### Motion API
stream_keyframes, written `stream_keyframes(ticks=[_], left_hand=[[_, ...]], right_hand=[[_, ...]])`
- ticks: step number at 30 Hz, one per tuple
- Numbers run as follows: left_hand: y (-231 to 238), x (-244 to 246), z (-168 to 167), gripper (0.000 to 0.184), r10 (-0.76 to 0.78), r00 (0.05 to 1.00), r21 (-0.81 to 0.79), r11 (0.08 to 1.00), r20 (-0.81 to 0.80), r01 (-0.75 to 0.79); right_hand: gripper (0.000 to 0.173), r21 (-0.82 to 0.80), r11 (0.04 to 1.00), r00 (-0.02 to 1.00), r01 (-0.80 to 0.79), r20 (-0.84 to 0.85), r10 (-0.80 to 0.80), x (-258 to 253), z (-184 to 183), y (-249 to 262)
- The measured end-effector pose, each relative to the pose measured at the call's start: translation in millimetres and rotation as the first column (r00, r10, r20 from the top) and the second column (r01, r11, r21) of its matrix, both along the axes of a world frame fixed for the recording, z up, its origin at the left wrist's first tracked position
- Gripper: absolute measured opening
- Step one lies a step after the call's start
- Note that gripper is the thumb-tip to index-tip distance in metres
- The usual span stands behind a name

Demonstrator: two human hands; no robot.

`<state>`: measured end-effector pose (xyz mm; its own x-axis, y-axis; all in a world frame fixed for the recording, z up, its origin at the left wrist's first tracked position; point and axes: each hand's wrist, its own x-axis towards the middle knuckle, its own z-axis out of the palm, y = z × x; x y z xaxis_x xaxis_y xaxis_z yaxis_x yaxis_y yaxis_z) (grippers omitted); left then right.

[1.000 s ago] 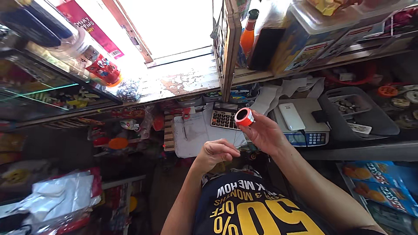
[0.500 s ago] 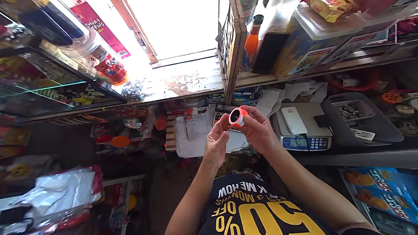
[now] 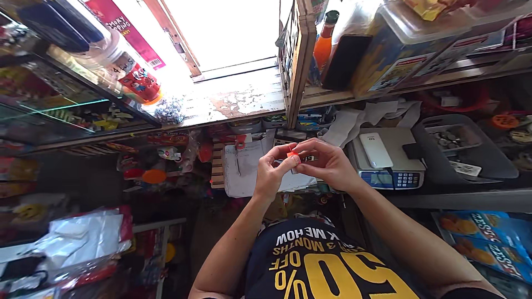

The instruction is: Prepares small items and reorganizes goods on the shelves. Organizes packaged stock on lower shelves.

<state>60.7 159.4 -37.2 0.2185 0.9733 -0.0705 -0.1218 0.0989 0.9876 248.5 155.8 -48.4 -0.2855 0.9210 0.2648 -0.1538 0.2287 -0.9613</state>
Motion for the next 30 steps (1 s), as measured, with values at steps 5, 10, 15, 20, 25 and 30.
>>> stream_keyframes(ticks=[5, 10, 15, 20, 25, 30], left_hand=[[4, -2, -5, 0.038, 0.058, 0.997, -0.06, 0.997, 0.042, -0.056], [11, -11, -1, 0.024, 0.048, 0.998, -0.114, 0.992, -0.029, -0.051], [11, -21, -18, 0.016, 0.087, 0.995, -0.087, 0.993, 0.043, -0.083], [-6, -26, -24, 0.064, 0.002, 0.985, 0.436, 0.897, -0.175, 0.076], [-1, -60, -14, 0.055, 0.251, 0.947, 0.558, 0.824, -0.201, -0.1], [29, -177, 57, 0.062, 0.788, 0.605, 0.565, 0.553, -0.115, -0.613]], right_hand=[[0.033, -0.055, 0.997, 0.998, -0.047, -0.041, 0.044, -2, -5, 1], [0.032, -0.1, 0.987, 0.99, -0.125, -0.081, 0.118, -6, -10, 1], [0.03, -0.338, 0.929, 0.953, -0.151, -0.298, 0.047, -15, -10, 3], [0.028, -0.475, 0.877, 0.945, -0.07, -0.313, -0.094, -30, -11, 7], [0.05, -0.49, 0.865, 0.979, -0.113, -0.202, 0.014, -56, -10, 17], [0.034, -0.483, 0.869, 0.99, -0.111, -0.131, 0.054, -65, -4, 22]])
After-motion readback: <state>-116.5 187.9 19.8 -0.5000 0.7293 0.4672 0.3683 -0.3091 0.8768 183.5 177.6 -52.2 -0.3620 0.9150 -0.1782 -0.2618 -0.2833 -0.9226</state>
